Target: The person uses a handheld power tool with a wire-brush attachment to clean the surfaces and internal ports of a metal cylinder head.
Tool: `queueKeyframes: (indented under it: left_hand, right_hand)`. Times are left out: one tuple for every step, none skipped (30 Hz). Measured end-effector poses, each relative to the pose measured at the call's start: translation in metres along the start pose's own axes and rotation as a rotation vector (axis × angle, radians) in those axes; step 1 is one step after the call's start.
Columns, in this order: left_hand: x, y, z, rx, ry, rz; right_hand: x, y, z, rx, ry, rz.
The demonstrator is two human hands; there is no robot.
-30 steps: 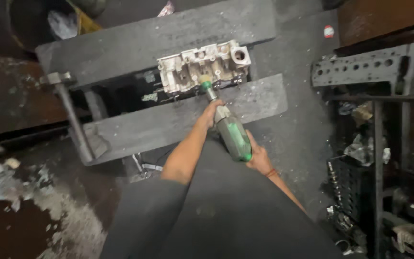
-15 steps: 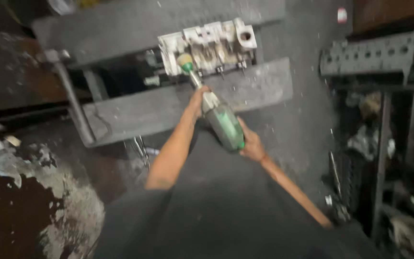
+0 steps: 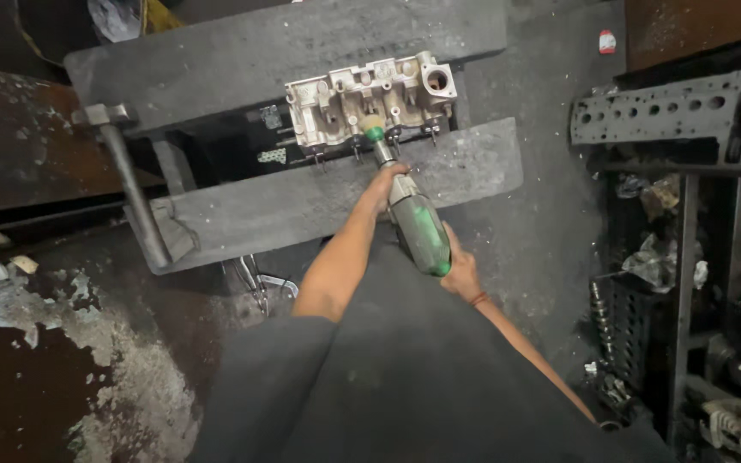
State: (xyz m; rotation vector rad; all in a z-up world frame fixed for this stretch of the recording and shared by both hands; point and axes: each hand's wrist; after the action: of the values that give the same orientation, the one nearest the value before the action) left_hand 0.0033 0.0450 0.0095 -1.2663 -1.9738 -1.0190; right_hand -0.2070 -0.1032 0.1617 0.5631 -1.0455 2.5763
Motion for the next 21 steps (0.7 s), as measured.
queueKeyframes:
  left_hand:
    - [-0.001,0.001,0.003,-0.005,0.004,-0.042]
    - [-0.009,0.006,-0.002,0.002,0.023,-0.007]
    - [-0.015,0.009,-0.004,0.009,0.042,0.027]
    - [-0.004,-0.005,0.006,0.025,0.093,0.083]
    - [0.004,-0.019,0.012,0.037,0.063,0.056]
    - [-0.002,-0.01,0.013,0.029,0.019,0.005]
    - [-0.006,0.0,0.015,0.02,-0.026,-0.045]
    - [-0.01,0.005,0.012,0.001,-0.011,-0.042]
    - [-0.01,0.007,0.011,-0.018,0.005,-0.039]
    - [-0.001,-0.004,0.011,-0.026,0.033,-0.013]
    - [0.003,-0.006,0.01,-0.021,0.043,0.012]
    - [0.005,-0.003,0.009,-0.016,0.054,0.03]
    - [0.01,-0.001,0.008,-0.01,0.065,0.049]
    - [0.013,0.001,0.004,-0.023,0.094,0.024]
    - [0.016,0.002,0.001,-0.036,0.122,-0.001]
    - [0.019,0.003,0.0,-0.048,0.154,-0.027]
    - [0.019,0.005,-0.001,-0.037,0.149,-0.031]
    - [0.019,0.005,-0.001,-0.029,0.143,-0.032]
    - [0.018,0.005,-0.001,-0.02,0.137,-0.032]
    - [0.016,0.003,0.0,-0.024,0.148,-0.035]
    - [0.014,0.002,0.0,-0.027,0.159,-0.039]
  right_hand:
    - [0.002,0.002,-0.002,-0.03,0.041,0.108]
    - [0.002,0.006,0.004,-0.045,0.09,0.219]
    - [-0.001,0.011,0.011,-0.059,0.138,0.33]
    - [0.004,0.013,0.009,0.02,0.108,0.368]
    - [0.003,0.017,0.011,0.097,0.077,0.407]
    - [-0.013,0.017,0.012,0.176,0.077,0.463]
    - [-0.012,0.014,0.009,0.101,0.047,0.377]
    - [-0.005,0.015,0.011,0.038,0.019,0.293]
    - [-0.007,0.015,0.013,-0.026,-0.009,0.209]
    - [-0.003,0.016,0.015,-0.02,0.001,0.267]
    - [-0.002,0.017,0.019,-0.015,0.01,0.324]
    - [-0.002,0.017,0.021,-0.009,0.02,0.388]
    - [0.002,0.016,0.02,-0.015,0.019,0.352]
    - [0.001,0.014,0.021,-0.016,0.022,0.325]
    - [-0.001,0.012,0.022,-0.018,0.025,0.297]
    - [-0.003,0.011,0.023,0.018,0.038,0.357]
    - [-0.005,0.009,0.025,0.053,0.052,0.417]
    - [-0.004,0.008,0.026,0.088,0.066,0.474]
    - [-0.005,0.005,0.026,0.1,0.078,0.483]
    - [-0.005,0.003,0.026,0.114,0.088,0.489]
    - [-0.006,0.002,0.027,0.128,0.099,0.496]
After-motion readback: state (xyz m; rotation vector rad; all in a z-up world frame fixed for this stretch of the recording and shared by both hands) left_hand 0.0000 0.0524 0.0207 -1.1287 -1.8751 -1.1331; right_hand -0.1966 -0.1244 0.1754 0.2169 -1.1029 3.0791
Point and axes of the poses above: each hand's wrist, its own x-axis away from the middle knuckle, its own z-axis out of the back of the hand, y = z × x
